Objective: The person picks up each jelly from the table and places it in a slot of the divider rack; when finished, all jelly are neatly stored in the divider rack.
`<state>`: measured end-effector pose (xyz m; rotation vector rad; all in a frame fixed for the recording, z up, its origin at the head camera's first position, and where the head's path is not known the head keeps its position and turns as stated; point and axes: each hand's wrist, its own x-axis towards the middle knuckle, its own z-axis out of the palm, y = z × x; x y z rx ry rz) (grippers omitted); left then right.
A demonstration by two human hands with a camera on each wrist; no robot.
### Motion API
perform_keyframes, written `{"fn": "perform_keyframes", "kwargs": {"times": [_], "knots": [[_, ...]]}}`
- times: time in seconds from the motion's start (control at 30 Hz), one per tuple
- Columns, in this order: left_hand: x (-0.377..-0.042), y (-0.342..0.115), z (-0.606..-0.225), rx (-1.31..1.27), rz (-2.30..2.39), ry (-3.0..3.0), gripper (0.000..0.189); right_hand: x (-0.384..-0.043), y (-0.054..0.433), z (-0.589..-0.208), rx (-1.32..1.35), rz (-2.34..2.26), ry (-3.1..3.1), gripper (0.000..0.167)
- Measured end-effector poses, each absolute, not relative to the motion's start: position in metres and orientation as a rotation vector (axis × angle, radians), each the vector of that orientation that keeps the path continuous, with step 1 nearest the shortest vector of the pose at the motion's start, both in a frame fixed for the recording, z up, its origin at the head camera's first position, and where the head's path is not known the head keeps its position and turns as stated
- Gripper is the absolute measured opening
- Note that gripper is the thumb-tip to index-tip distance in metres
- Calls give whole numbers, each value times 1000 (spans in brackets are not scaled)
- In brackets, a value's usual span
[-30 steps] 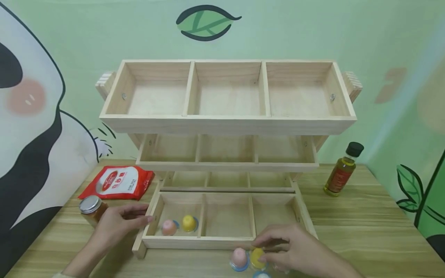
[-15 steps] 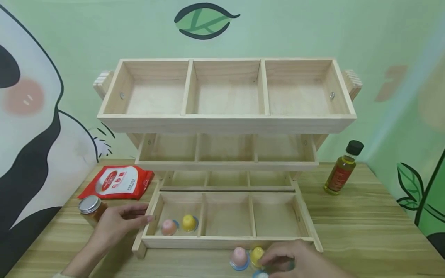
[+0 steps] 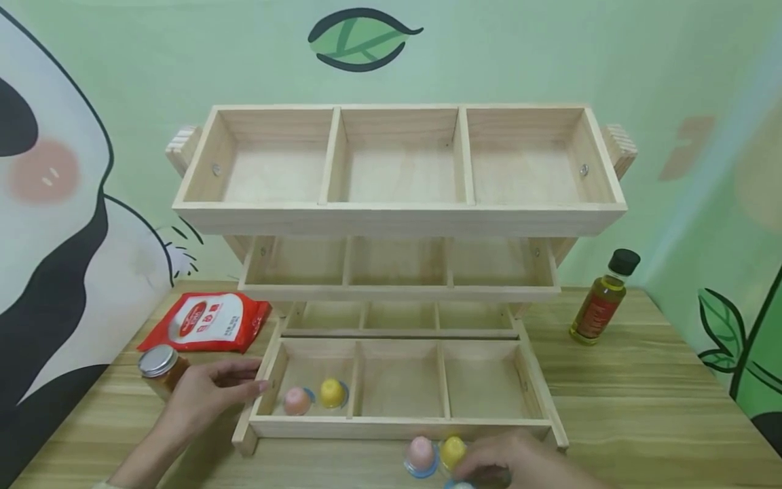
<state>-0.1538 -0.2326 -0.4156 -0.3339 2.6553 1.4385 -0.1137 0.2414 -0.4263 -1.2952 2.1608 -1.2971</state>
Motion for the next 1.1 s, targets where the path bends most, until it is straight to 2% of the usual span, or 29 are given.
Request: {"fn": "perform_keyframes", "kwargs": {"times": [0.57, 0.87, 1.1], "knots": [[-152, -234, -417, -314, 1466, 2667, 62, -117, 235, -427, -1455, -1242, 2184, 25], [-151, -233, -417, -313, 1482, 2661, 58, -114, 223, -414, -1212, -1475, 1892, 25], [-152, -233, -416, -304, 1486, 2658, 57, -114, 220, -401, -1065, -1452, 1927, 19]]}}
